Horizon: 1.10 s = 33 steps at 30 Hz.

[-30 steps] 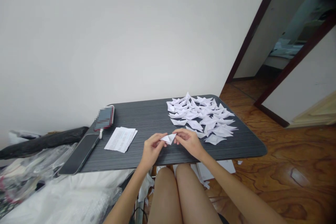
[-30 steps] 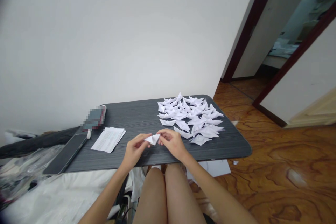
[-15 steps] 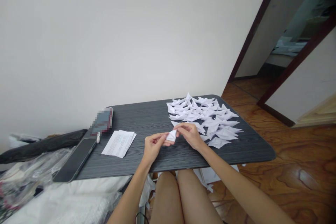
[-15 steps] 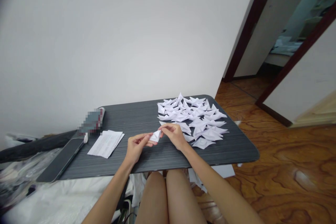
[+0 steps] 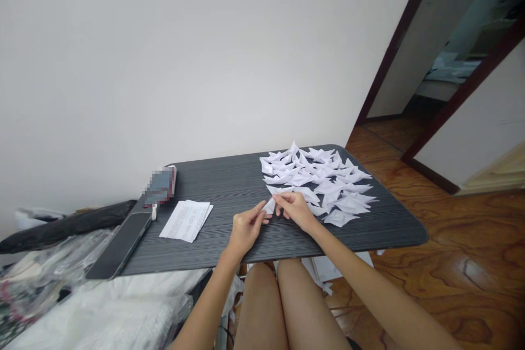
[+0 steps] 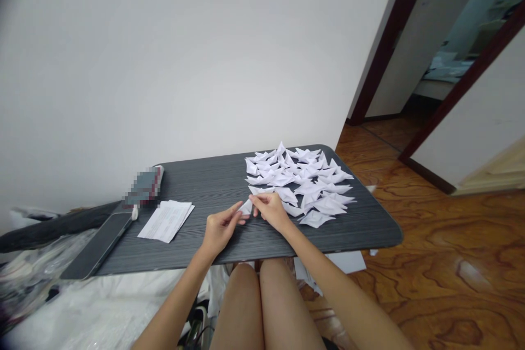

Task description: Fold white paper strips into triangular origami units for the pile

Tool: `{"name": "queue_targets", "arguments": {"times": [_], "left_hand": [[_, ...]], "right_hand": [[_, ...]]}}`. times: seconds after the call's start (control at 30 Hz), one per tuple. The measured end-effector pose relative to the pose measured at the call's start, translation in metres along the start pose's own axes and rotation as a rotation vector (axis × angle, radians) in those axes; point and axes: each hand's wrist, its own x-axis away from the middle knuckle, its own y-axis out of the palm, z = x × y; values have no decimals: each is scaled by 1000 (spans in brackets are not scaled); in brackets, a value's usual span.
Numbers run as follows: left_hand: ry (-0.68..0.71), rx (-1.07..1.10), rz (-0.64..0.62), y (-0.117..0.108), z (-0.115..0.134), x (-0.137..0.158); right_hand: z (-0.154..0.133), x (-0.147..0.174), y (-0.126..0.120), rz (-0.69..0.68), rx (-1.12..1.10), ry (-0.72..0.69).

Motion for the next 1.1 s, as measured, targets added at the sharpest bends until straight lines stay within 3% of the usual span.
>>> {"name": "queue_targets", "arguments": {"times": [0.23, 0.53, 0.67, 1.1], "left_hand": [[58, -79, -9, -1, 0, 0], [-220, 317, -67, 3, 8, -2], [-290, 382, -91, 2, 13, -3], [-264, 331, -98, 1, 13, -1]], "right_hand": [[4, -1, 2, -32, -49, 0], [1, 1, 1, -13, -22, -114], [0, 1, 2, -23, -33, -91], [3, 1, -1, -167, 28, -39]]}}
